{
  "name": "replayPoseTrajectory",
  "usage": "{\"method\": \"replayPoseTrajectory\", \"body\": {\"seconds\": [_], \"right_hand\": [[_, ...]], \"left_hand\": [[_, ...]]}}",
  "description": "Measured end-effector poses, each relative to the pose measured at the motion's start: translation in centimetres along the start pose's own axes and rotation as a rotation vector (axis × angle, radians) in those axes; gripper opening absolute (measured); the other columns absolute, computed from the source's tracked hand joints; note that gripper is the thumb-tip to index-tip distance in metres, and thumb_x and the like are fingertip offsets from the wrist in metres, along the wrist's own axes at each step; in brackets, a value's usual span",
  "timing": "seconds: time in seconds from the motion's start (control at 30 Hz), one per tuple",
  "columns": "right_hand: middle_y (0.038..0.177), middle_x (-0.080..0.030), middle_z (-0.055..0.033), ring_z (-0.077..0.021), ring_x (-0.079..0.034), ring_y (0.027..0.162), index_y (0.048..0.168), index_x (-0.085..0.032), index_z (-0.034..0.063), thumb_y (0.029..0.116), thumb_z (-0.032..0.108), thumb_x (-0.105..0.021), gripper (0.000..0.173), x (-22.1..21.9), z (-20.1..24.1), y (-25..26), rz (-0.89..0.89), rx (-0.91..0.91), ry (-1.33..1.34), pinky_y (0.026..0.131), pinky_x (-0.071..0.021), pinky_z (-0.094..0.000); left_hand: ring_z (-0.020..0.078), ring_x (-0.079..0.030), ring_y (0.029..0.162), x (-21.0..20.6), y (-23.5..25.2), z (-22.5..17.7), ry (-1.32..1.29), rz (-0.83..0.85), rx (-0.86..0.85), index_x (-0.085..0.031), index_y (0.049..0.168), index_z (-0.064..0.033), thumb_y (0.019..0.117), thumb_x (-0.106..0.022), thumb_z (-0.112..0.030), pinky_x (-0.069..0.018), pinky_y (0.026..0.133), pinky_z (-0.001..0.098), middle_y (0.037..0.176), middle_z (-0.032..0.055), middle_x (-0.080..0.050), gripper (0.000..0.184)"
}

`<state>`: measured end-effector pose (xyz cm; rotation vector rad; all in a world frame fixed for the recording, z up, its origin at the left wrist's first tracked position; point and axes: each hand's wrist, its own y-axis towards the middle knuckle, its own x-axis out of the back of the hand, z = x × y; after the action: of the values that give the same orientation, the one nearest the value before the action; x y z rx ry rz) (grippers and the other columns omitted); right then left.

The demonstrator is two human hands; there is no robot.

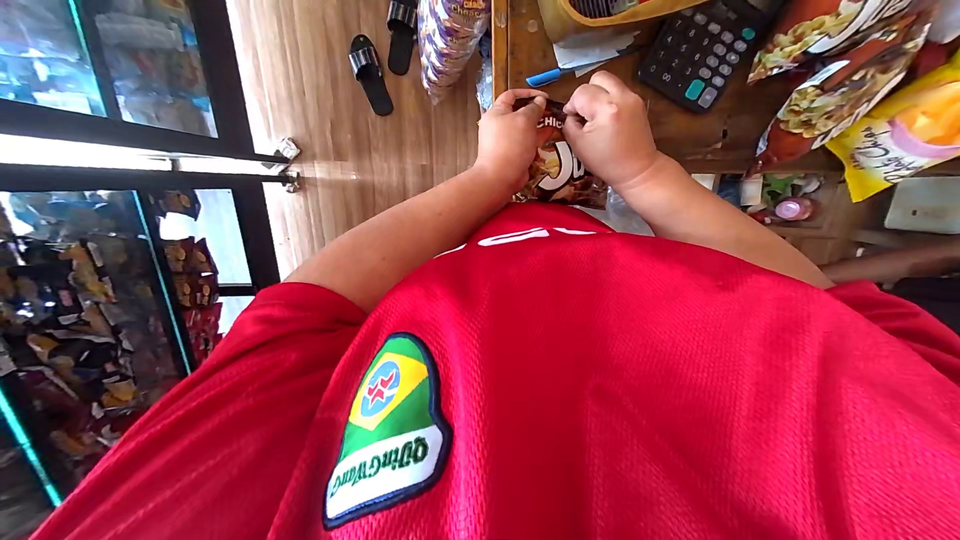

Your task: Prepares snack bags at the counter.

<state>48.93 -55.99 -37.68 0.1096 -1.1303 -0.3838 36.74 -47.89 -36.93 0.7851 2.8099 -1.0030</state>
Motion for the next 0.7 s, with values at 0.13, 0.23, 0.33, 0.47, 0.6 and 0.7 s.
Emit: {"method": "replayPoseTrajectory", "body": {"seconds": [0.13, 0.23, 0.33, 0.47, 0.6, 0.7], "right_hand": [[0.084, -0.066, -0.0207, -0.0303, -0.067, 0.079, 0.085, -0.071, -0.0053, 0.0897, -0.002, -0.059, 0.014, 0.07, 0.05, 0.07, -0.009, -0.003, 0.017, 0.07, -0.0548, -0.0357], [0.085, -0.064, -0.0215, -0.0313, -0.067, 0.079, 0.085, -0.07, -0.006, 0.0905, -0.003, -0.058, 0.014, 0.08, 0.09, 0.11, 0.008, 0.004, 0.007, 0.07, -0.0549, -0.0375], [0.086, -0.064, -0.0222, -0.0332, -0.067, 0.079, 0.083, -0.068, -0.0068, 0.0906, -0.003, -0.057, 0.014, 0.19, 0.16, 0.2, 0.041, -0.004, -0.009, 0.07, -0.0552, -0.0399], [0.087, -0.064, -0.0231, -0.034, -0.067, 0.081, 0.082, -0.067, -0.0074, 0.0908, -0.003, -0.056, 0.015, 0.15, 0.22, 0.29, 0.047, -0.016, -0.015, 0.071, -0.0556, -0.0407], [0.086, -0.063, -0.0221, -0.0327, -0.066, 0.08, 0.082, -0.068, -0.0069, 0.0899, -0.003, -0.057, 0.014, 0.22, 0.21, 0.32, 0.039, -0.027, -0.007, 0.07, -0.0545, -0.0391], [0.088, -0.066, -0.0214, -0.0309, -0.067, 0.083, 0.085, -0.069, -0.0062, 0.0895, -0.002, -0.059, 0.012, 0.53, 0.04, 0.34, 0.015, -0.043, 0.05, 0.073, -0.0551, -0.0373]], "left_hand": [[0.0116, -0.064, 0.079, -0.01, 0.1, -0.01, -0.007, -0.005, 0.01, -0.058, 0.119, -0.0037, 0.1058, -0.051, -0.009, -0.0557, 0.072, 0.0279, 0.098, 0.0075, -0.064, 0.015], [0.0122, -0.066, 0.082, -0.09, -0.06, -0.06, -0.044, -0.007, 0.01, -0.056, 0.12, -0.0023, 0.1063, -0.05, -0.008, -0.0577, 0.074, 0.028, 0.1, 0.0086, -0.064, 0.016], [0.0127, -0.066, 0.081, -0.15, -0.03, 0.13, -0.057, -0.01, -0.002, -0.057, 0.118, -0.0022, 0.1061, -0.05, -0.007, -0.0573, 0.073, 0.0284, 0.098, 0.0083, -0.065, 0.015], [0.0125, -0.066, 0.082, -0.12, -0.03, 0.08, -0.065, -0.004, -0.001, -0.056, 0.119, -0.0015, 0.1067, -0.049, -0.007, -0.0579, 0.074, 0.028, 0.099, 0.0085, -0.063, 0.015], [0.0137, -0.067, 0.087, -0.04, 0.19, 0.08, -0.037, 0.002, 0.003, -0.056, 0.121, -0.0013, 0.1063, -0.05, -0.007, -0.0579, 0.078, 0.0299, 0.103, 0.0097, -0.064, 0.017], [0.0143, -0.068, 0.086, -0.09, 0.02, -0.23, -0.005, 0.002, 0.016, -0.056, 0.124, -0.0009, 0.1067, -0.05, -0.009, -0.0586, 0.078, 0.0306, 0.104, 0.0109, -0.066, 0.021]]}}
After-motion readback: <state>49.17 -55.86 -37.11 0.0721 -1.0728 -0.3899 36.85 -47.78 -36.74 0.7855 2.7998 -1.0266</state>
